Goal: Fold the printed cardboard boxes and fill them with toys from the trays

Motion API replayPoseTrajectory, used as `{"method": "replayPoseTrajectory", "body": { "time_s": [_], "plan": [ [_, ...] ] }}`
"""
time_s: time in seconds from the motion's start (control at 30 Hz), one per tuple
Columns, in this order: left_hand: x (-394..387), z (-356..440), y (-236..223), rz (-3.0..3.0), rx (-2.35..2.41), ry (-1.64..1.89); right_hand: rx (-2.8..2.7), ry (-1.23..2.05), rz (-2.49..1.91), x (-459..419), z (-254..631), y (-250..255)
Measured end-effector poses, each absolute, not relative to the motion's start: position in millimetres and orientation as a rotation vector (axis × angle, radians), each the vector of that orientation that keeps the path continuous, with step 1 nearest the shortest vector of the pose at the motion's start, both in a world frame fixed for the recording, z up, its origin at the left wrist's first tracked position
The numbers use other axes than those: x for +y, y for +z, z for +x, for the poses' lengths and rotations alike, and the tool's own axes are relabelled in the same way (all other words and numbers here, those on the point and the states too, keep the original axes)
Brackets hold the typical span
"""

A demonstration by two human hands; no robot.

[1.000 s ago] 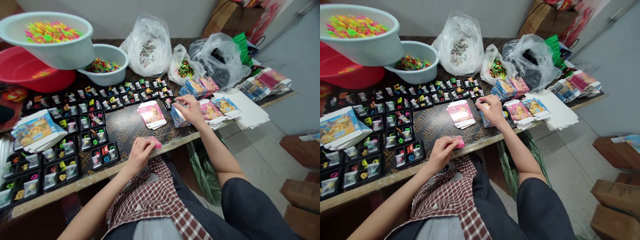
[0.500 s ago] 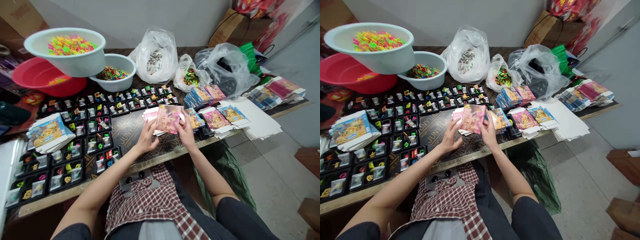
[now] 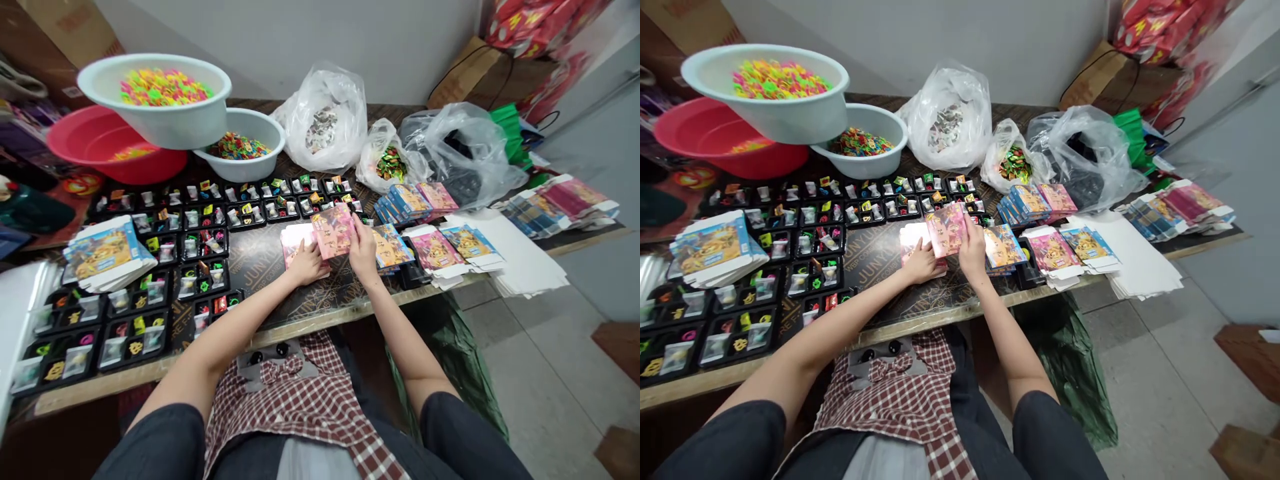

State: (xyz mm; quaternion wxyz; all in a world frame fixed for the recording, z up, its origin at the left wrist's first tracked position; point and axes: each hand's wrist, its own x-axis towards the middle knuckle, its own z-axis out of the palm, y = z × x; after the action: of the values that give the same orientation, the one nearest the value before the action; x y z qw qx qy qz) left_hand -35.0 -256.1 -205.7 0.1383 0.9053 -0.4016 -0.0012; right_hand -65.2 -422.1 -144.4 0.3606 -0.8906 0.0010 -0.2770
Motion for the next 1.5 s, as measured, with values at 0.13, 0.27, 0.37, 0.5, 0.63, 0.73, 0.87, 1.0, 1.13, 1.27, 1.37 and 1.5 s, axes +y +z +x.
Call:
{"method": "replayPoseTrajectory", "body": {
  "time_s": [0.13, 0.27, 0.37, 0.5, 0.63, 0.73, 0.87, 1.0, 1.13, 1.27, 1.37, 1.5],
  "plan": [
    [-217, -48, -198, 2.6, -1.09, -0.006, 0.137, -0.518, -2.343, -416, -24, -178],
    [-186, -45, -176, 2.698, -0.602, 0.105, 0.228, -0.31, -2.376, -410, -2, -194],
    [-170, -44, -162, 2.809, -0.198, 0.051, 0.263, -0.255, -2.426, -404, -3, -198],
    [-162, -46, -153, 2.843, -0.07, -0.185, 0.145, -0.297, -2.607, -392, -21, -193],
    [-157, -44, -150, 2.777, -0.018, -0.078, -0.138, -0.023, -2.752, -376, -39, -182],
    [-150, -49, -147, 2.477, 0.022, 0.129, -0.159, -0.083, -2.671, -371, -54, -169],
    [-154, -81, -138, 1.87, -0.05, 0.093, -0.355, -0.359, -2.337, -365, -82, -146],
    [-172, -126, -126, 1.708, -0.142, 0.097, -0.413, -0.31, -2.112, -358, -104, -130],
    [-179, -147, -130, 1.731, -0.188, 0.21, -0.358, -0.188, -2.035, -358, -118, -122],
    [-177, -148, -143, 1.523, -0.274, 0.015, -0.36, -0.007, -1.966, -363, -128, -116],
    [-176, -149, -150, 1.286, -0.399, -0.417, -0.308, -0.013, -1.807, -366, -129, -114],
    [-176, -152, -156, 1.263, -0.433, -0.577, -0.279, -0.049, -1.636, -370, -126, -116]
  ]
}}
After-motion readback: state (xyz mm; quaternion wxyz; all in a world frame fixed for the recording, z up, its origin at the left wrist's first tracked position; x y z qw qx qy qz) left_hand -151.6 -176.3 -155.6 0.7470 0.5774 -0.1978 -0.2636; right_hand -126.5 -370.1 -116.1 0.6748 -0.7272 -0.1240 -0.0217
